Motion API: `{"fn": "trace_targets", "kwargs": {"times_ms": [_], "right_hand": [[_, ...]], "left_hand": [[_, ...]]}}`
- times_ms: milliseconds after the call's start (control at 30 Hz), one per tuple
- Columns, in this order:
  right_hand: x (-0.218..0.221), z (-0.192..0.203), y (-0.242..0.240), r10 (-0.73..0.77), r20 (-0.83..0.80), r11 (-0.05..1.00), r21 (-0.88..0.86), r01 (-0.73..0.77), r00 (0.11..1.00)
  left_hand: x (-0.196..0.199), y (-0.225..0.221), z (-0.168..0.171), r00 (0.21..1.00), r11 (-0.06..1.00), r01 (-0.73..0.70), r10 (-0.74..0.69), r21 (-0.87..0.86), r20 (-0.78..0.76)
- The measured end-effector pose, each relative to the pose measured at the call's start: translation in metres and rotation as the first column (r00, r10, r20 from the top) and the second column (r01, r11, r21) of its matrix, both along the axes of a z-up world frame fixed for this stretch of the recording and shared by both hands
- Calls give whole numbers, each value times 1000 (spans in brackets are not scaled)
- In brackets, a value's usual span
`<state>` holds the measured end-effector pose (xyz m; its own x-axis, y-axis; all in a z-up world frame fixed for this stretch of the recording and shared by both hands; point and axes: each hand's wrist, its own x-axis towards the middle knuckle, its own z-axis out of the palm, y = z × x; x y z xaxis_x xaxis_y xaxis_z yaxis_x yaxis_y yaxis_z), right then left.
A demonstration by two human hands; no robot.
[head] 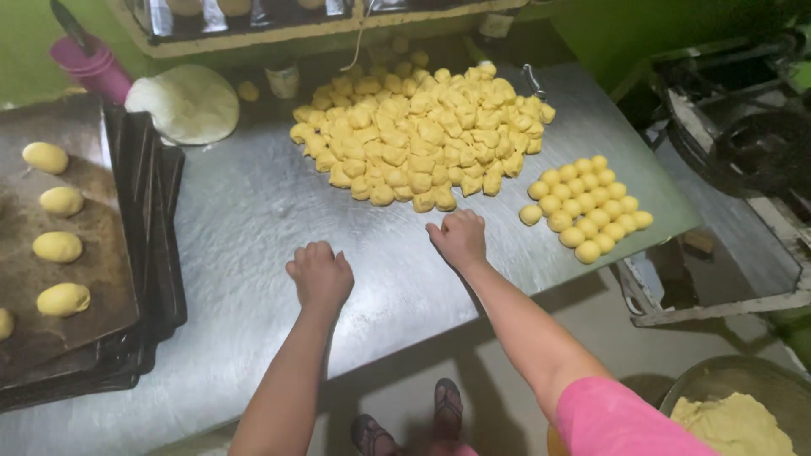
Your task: Shaping small portions of dough into balls and arranging them in a grid on a table and on baking trays.
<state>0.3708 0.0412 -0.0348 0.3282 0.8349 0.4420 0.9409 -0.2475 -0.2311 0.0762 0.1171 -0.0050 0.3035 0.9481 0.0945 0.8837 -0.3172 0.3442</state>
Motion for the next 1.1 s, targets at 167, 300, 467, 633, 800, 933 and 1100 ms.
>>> {"fn": "trace_targets", "kwargs": {"times_ms": [167,300,467,633,800,933,1100], "right_hand": [[-38,3,26,10,18,998,-57,-9,1000],[-45,15,8,86,-16,990,-114,-88,996],[-20,59,-19,-57,-173,821,-569,-52,983],[-41,55,-29,-11,-426,860,-466,-209,905],[-68,33,-46,178,-519,839,-364,-404,836],[-13,42,-48,348,-439,893,-114,-435,828],[57,23,-14,125,-462,984,-59,-171,878]], "left_hand": [[46,15,-4,994,988,27,-42,149,98],[40,-11,7,989,988,142,-144,54,42],[-5,0,-4,884,864,460,-424,-205,198],[24,-6,10,831,827,543,-503,-147,238],[50,-35,-3,754,782,611,-527,-123,391],[17,-59,31,727,848,528,-432,-32,534],[-16,-104,-10,623,975,-24,188,-221,759]]}}
